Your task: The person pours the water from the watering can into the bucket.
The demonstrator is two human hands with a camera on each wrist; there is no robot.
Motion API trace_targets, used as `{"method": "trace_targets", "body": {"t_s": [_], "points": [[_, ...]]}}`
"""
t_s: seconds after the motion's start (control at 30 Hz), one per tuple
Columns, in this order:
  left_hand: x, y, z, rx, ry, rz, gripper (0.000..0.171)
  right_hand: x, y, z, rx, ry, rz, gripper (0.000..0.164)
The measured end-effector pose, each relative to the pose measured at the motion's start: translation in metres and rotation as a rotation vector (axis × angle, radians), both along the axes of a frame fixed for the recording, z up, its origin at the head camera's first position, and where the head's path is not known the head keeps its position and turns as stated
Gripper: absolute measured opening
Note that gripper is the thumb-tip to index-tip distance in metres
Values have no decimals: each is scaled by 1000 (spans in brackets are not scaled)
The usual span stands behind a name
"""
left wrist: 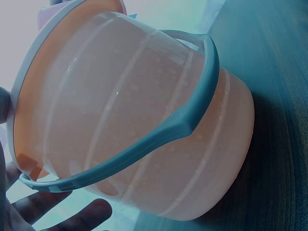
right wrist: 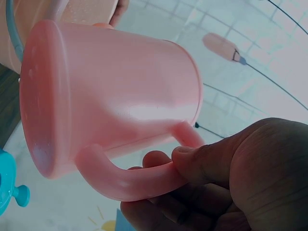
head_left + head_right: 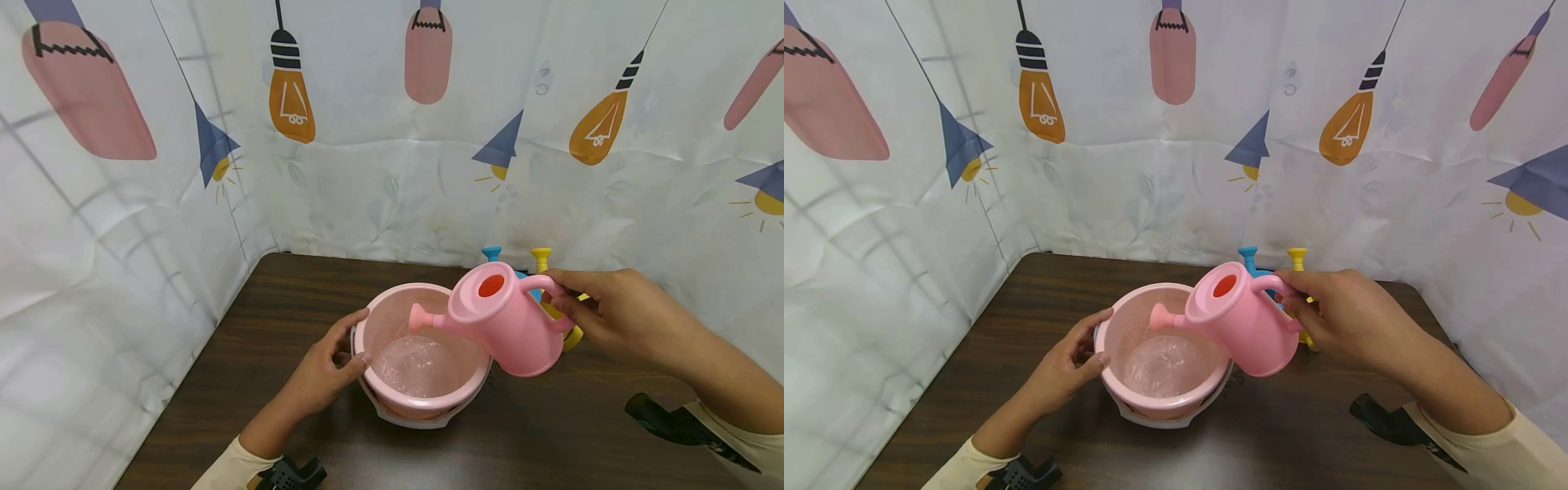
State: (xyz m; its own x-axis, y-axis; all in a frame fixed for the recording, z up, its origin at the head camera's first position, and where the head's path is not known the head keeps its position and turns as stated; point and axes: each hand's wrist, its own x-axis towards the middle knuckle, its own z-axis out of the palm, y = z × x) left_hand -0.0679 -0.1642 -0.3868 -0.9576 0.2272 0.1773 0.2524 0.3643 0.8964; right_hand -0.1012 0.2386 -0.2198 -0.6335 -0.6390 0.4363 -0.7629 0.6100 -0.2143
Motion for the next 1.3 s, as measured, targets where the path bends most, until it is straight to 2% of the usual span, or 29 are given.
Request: {"method": "trace_targets", "body": {"t_s": [0.4, 0.87, 1.3], "points": [[-1, 0, 0, -12, -10, 7, 64, -2, -1, 3, 1, 13, 12, 36], [-1, 0, 2, -19, -20, 17, 64, -1, -2, 3, 7, 6, -11, 33], [0, 0, 0, -15, -32, 15, 64, -2, -3, 2, -10, 22, 13, 36]]}}
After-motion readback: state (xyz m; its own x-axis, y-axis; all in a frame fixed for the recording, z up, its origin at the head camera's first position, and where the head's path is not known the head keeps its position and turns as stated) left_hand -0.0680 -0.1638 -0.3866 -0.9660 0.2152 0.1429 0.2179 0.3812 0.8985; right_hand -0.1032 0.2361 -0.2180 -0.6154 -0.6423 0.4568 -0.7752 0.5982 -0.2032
